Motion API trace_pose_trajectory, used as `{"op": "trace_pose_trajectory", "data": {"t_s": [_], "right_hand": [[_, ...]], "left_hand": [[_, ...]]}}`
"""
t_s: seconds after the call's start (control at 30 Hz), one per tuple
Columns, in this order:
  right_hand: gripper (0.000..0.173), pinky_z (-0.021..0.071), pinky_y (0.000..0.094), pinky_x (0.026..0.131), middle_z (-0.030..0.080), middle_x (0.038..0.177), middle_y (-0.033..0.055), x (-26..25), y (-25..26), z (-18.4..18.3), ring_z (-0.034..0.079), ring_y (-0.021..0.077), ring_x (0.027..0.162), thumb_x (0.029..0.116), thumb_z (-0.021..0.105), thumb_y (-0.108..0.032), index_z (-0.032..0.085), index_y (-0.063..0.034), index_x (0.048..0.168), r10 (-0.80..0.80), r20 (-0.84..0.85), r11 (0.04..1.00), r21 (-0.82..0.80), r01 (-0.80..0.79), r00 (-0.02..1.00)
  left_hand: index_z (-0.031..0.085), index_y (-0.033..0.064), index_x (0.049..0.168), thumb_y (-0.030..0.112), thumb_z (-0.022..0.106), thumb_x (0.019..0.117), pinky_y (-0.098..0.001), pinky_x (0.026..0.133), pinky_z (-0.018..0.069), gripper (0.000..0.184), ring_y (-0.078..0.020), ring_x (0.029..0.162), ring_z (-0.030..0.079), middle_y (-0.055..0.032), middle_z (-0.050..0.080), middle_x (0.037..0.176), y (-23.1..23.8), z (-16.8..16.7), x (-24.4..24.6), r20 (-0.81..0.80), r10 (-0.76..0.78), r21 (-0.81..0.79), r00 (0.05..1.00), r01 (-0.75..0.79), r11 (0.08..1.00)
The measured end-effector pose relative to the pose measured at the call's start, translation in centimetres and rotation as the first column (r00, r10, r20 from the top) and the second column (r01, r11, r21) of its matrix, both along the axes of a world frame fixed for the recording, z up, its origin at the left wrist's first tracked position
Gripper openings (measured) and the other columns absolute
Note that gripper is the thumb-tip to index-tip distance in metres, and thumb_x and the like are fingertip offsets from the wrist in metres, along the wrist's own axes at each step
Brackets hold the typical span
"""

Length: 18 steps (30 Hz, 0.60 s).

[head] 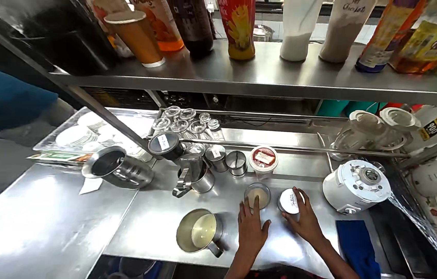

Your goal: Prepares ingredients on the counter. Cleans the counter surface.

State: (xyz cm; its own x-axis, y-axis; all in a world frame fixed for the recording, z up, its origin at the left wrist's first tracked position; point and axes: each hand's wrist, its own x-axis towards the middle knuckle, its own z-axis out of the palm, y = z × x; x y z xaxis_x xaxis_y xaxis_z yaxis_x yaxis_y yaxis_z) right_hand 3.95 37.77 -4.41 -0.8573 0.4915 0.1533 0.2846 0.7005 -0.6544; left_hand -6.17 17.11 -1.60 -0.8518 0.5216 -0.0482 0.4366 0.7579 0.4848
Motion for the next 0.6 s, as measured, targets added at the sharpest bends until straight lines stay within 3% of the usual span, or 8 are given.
{"op": "trace_pose_trajectory", "data": {"t_s": [0.07, 0.13, 0.2, 0.27, 0.4, 0.53, 0.6], "right_hand": [[0.098, 0.0556, 0.0461, 0.102, 0.045, 0.156, 0.0110, -0.1, 1.0, 0.1, 0.057, 0.0232, 0.131, 0.0802, 0.075, -0.065, 0.033, -0.0263, 0.160, -0.001, -0.007, 0.998, -0.067, 0.001, 1.000], [0.100, 0.0557, 0.0444, 0.102, 0.051, 0.151, 0.0079, 0.1, 1.6, 0.0, 0.058, 0.0197, 0.129, 0.0776, 0.075, -0.070, 0.036, -0.0271, 0.159, 0.037, 0.003, 0.998, -0.058, -0.037, 0.999], [0.101, 0.0567, 0.0435, 0.099, 0.053, 0.148, 0.0064, 0.9, 1.7, -0.3, 0.060, 0.0181, 0.125, 0.0759, 0.074, -0.074, 0.037, -0.0282, 0.159, 0.077, 0.010, 0.997, -0.019, -0.077, 0.997], [0.102, 0.0577, 0.0422, 0.098, 0.055, 0.145, 0.0064, 1.6, 1.3, -0.5, 0.061, 0.0172, 0.123, 0.0745, 0.075, -0.073, 0.039, -0.0263, 0.158, 0.096, -0.014, 0.995, -0.005, -0.096, 0.995], [0.104, 0.0532, 0.0421, 0.107, 0.050, 0.153, 0.0064, 2.2, 0.9, -1.9, 0.055, 0.0174, 0.134, 0.0749, 0.080, -0.065, 0.039, -0.0168, 0.157, 0.119, -0.119, 0.993, -0.007, -0.120, 0.986], [0.105, 0.0505, 0.0403, 0.111, 0.049, 0.155, 0.0096, 1.8, 0.4, -2.0, 0.053, 0.0176, 0.137, 0.0744, 0.085, -0.055, 0.038, -0.0092, 0.157, 0.123, -0.200, 0.992, -0.012, -0.128, 0.972], [0.107, 0.0562, 0.0449, 0.102, 0.052, 0.152, 0.0115, 1.6, 0.3, -1.6, 0.060, 0.0204, 0.130, 0.0719, 0.087, -0.055, 0.039, -0.0081, 0.155, 0.119, -0.182, 0.993, 0.038, -0.113, 0.976]], "left_hand": [[0.033, 0.0196, 0.161, 0.058, 0.081, 0.0745, -0.0684, 0.114, 0.0318, 0.106, -0.0534, 0.150, 0.022, -0.0303, 0.015, 0.166, 1.8, -2.1, -1.9, -0.071, 0.101, -0.033, 0.992, -0.104, 0.994], [0.037, 0.0224, 0.159, 0.063, 0.083, 0.0698, -0.0663, 0.110, 0.0378, 0.108, -0.0528, 0.148, 0.028, -0.0310, 0.018, 0.165, 3.0, -3.2, -3.2, -0.115, 0.182, -0.054, 0.977, -0.189, 0.981], [0.045, 0.0212, 0.154, 0.065, 0.081, 0.0695, -0.0644, 0.107, 0.0410, 0.102, -0.0507, 0.145, 0.035, -0.0312, 0.027, 0.161, 3.9, -3.6, -3.6, -0.140, 0.211, -0.089, 0.967, -0.224, 0.970], [0.048, 0.0183, 0.152, 0.069, 0.078, 0.0707, -0.0648, 0.109, 0.0388, 0.100, -0.0497, 0.145, 0.034, -0.0314, 0.030, 0.160, 4.4, -3.5, -3.9, -0.134, 0.205, -0.121, 0.970, -0.222, 0.968], [0.046, 0.0196, 0.153, 0.069, 0.076, 0.0709, -0.0571, 0.102, 0.0476, 0.100, -0.0462, 0.136, 0.046, -0.0293, 0.032, 0.159, 3.7, -2.9, -4.3, -0.047, 0.168, -0.183, 0.985, -0.174, 0.968], [0.049, 0.0188, 0.150, 0.058, 0.084, 0.0643, -0.0558, 0.103, 0.0481, 0.100, -0.0447, 0.132, 0.050, -0.0269, 0.039, 0.156, 1.4, -0.5, -2.2, 0.035, 0.137, -0.138, 0.990, -0.131, 0.982], [0.053, 0.0204, 0.146, 0.063, 0.083, 0.0628, -0.0541, 0.103, 0.0491, 0.098, -0.0404, 0.131, 0.053, -0.0229, 0.044, 0.153, -0.6, 2.8, -0.4, 0.024, 0.132, -0.087, 0.991, -0.130, 0.988]]}}
